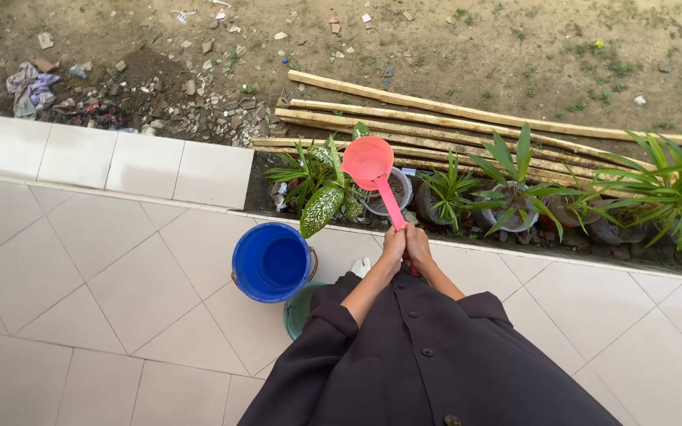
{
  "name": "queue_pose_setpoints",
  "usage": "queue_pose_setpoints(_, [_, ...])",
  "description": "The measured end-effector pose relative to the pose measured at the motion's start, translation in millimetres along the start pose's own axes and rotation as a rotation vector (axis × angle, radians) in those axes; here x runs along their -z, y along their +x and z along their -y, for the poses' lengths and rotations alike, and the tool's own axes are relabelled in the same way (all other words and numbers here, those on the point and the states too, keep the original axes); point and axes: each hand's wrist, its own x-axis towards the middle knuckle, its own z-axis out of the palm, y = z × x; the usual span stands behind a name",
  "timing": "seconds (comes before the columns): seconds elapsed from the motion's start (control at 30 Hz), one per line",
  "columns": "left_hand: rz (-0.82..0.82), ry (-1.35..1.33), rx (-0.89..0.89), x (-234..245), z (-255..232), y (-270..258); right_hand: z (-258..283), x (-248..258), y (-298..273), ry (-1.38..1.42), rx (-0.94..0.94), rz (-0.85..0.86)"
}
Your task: Watering several potted plants arranged along a walkway using water scooped with a pink ladle from a blue bucket.
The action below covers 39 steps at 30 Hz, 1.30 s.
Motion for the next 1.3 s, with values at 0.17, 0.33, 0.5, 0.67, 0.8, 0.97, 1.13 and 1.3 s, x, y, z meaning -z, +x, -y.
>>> queue_pose_setpoints(0.17, [0.039,0.035,0.0,-16,6,-1,-4,17,-6,-0.014,0.046,-0.066])
queue_pose_setpoints(0.33, [0.108,0.102,-0.016,-31,-1,-4,4,31,-16,0.073,0.025,-0.097])
queue_pose_setpoints(0.5, [0.218,0.111,0.014,-48,23,20,8,49,-14,0.224,-0.041,-0.15])
queue_pose_setpoints(0.67, [0.258,0.153,0.008,-80,13,4,7,79,-13,0.268,-0.035,-0.219])
queue_pose_setpoints(0.8, [0.283,0.208,0.01,-111,-3,-9,7,106,-7,0.328,-0.05,-0.255])
queue_pose_setpoints(0.97, [0.3,0.241,0.024,-152,-2,-12,18,145,-4,0.39,-0.047,-0.273])
queue_pose_setpoints(1.13, [0.318,0.254,0.027,-197,9,-11,21,192,2,0.399,-0.071,-0.3])
queue_pose_setpoints(1.3, [0.36,0.221,-0.015,-242,43,1,24,240,-4,0.352,-0.014,-0.32])
